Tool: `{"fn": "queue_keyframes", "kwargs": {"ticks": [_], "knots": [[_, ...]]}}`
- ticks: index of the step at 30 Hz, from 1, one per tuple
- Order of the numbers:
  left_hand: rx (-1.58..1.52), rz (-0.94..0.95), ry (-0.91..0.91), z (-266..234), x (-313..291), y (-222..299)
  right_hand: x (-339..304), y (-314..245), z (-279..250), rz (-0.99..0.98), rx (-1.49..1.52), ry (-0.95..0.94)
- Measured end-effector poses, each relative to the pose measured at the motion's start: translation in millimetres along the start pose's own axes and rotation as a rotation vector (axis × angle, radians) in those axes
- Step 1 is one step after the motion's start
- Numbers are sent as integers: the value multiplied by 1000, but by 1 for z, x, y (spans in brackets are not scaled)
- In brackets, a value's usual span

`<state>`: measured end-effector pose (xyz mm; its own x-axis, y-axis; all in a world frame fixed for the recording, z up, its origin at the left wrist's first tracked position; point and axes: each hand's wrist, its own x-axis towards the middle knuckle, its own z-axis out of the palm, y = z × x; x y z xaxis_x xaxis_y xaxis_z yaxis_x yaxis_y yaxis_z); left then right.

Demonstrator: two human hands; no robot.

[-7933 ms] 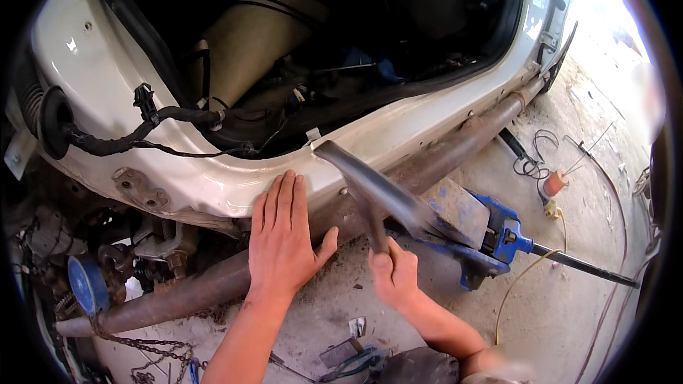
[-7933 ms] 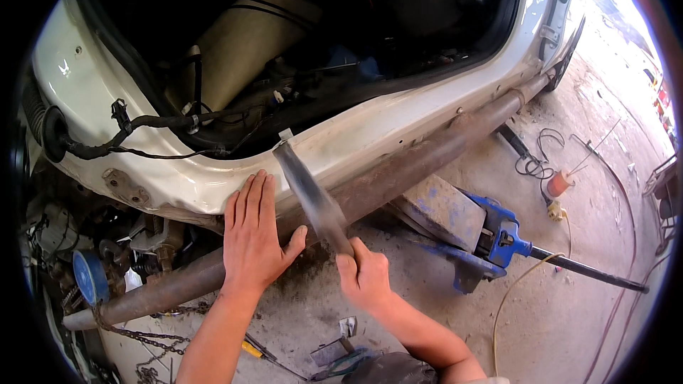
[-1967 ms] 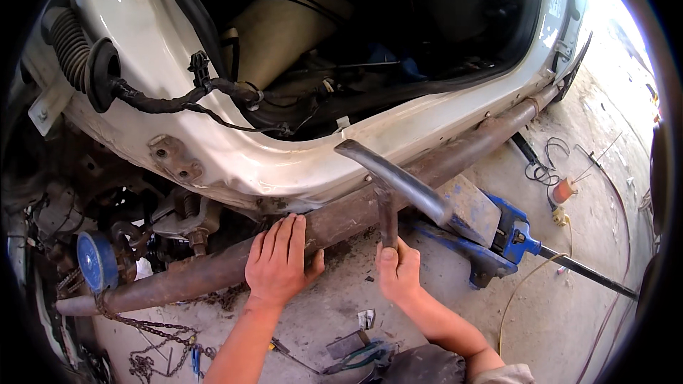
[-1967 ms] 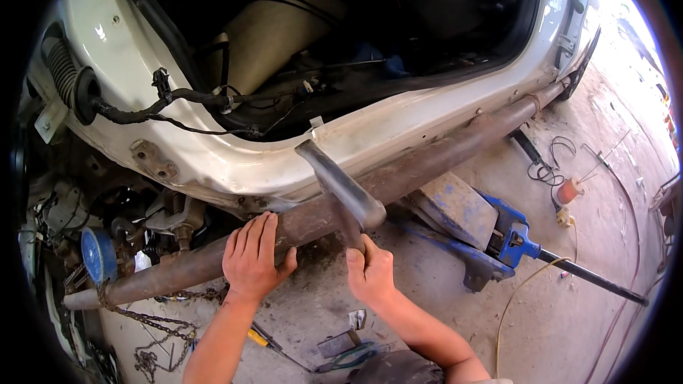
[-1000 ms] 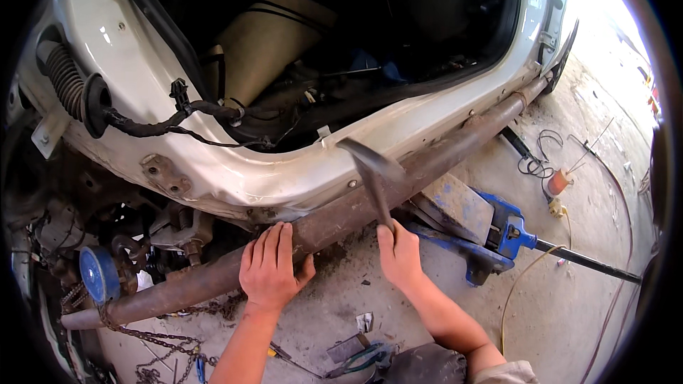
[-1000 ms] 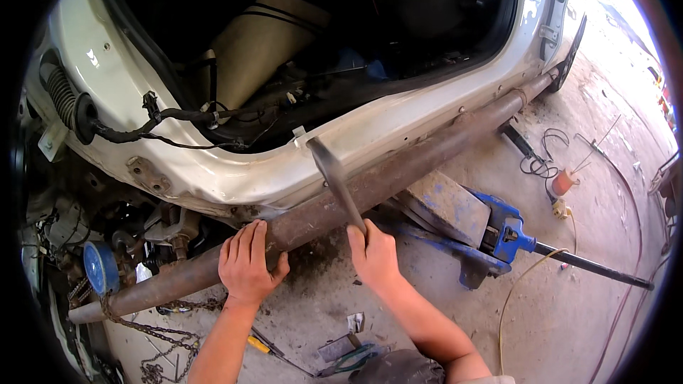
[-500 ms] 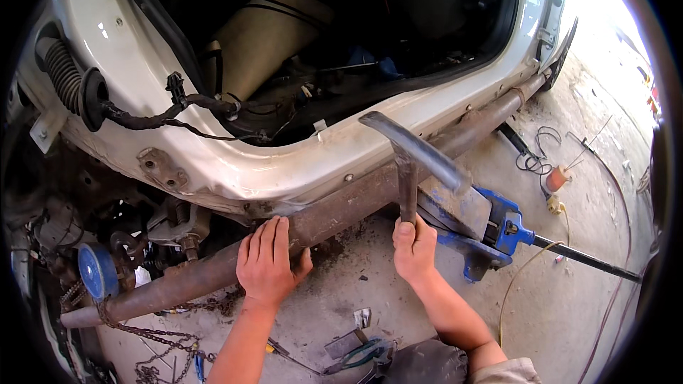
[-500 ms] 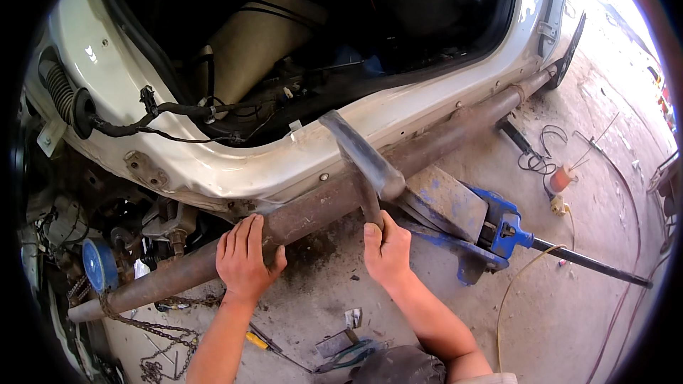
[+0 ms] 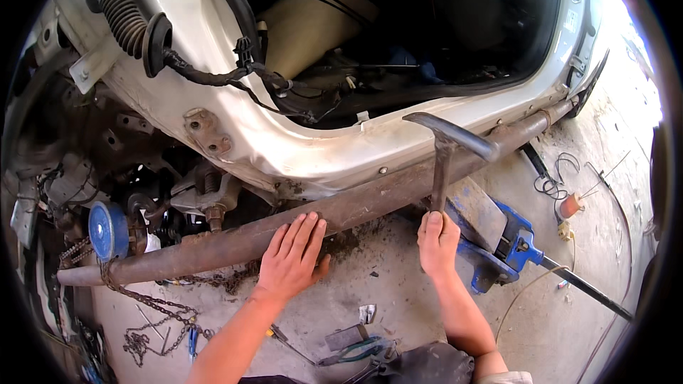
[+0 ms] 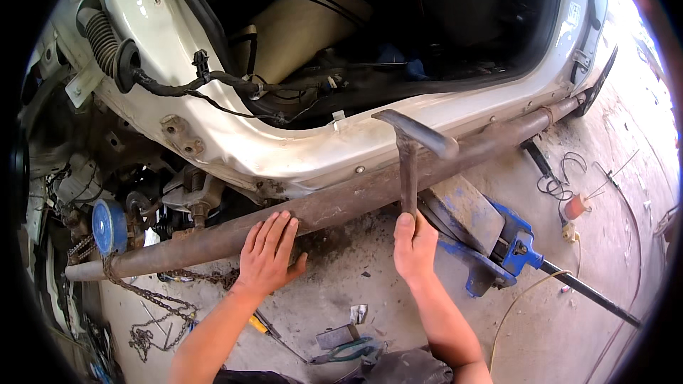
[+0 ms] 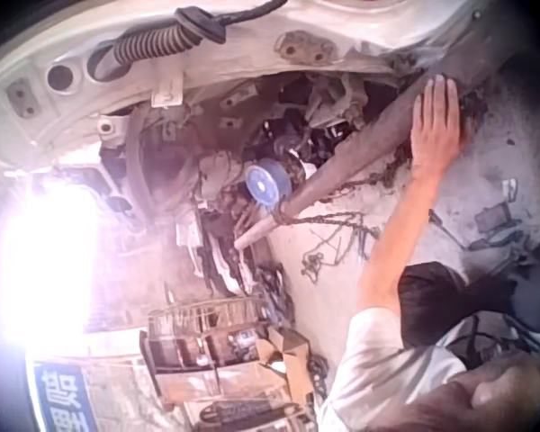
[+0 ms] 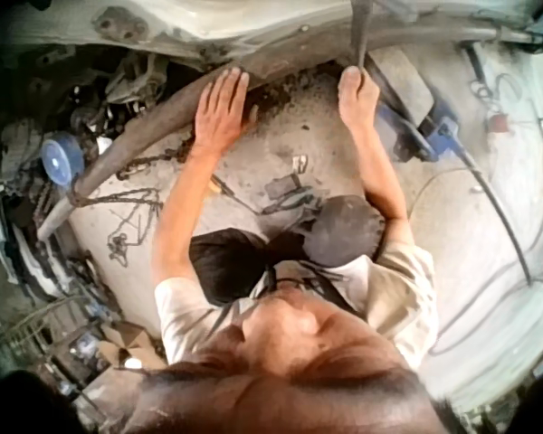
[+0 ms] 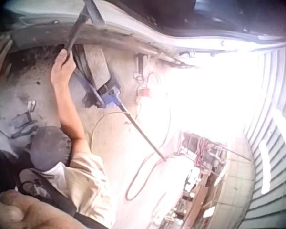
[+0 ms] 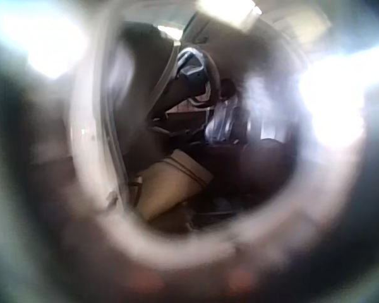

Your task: The person uses a hammer to repeatedly strike a metal bar attached to the front frame of a white car. They also use a pry bar to adjust the car's body panel near the door frame. The person works on the front bumper area and the side door frame, using chains and a blue pulley system to assist in the repair.

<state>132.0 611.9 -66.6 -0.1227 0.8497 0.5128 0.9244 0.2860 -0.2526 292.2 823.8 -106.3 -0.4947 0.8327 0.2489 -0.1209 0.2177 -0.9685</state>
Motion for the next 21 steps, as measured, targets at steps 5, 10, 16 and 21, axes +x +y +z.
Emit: {"fn": "queue_keyframes", "kwargs": {"ticks": [5, 10, 16, 21], "knots": [[102, 17, -16, -8, -22, -12, 5, -4, 7, 104, -210, -68], [179, 61, 42, 4, -30, -18, -14, -2, 16, 33, -73, -48], [190, 62, 72, 9, -34, -17, -18, -17, 19, -30, -205, -77], [175, 67, 92, 10, -31, -16, -18, -12, 27, -104, -234, -72]]}}
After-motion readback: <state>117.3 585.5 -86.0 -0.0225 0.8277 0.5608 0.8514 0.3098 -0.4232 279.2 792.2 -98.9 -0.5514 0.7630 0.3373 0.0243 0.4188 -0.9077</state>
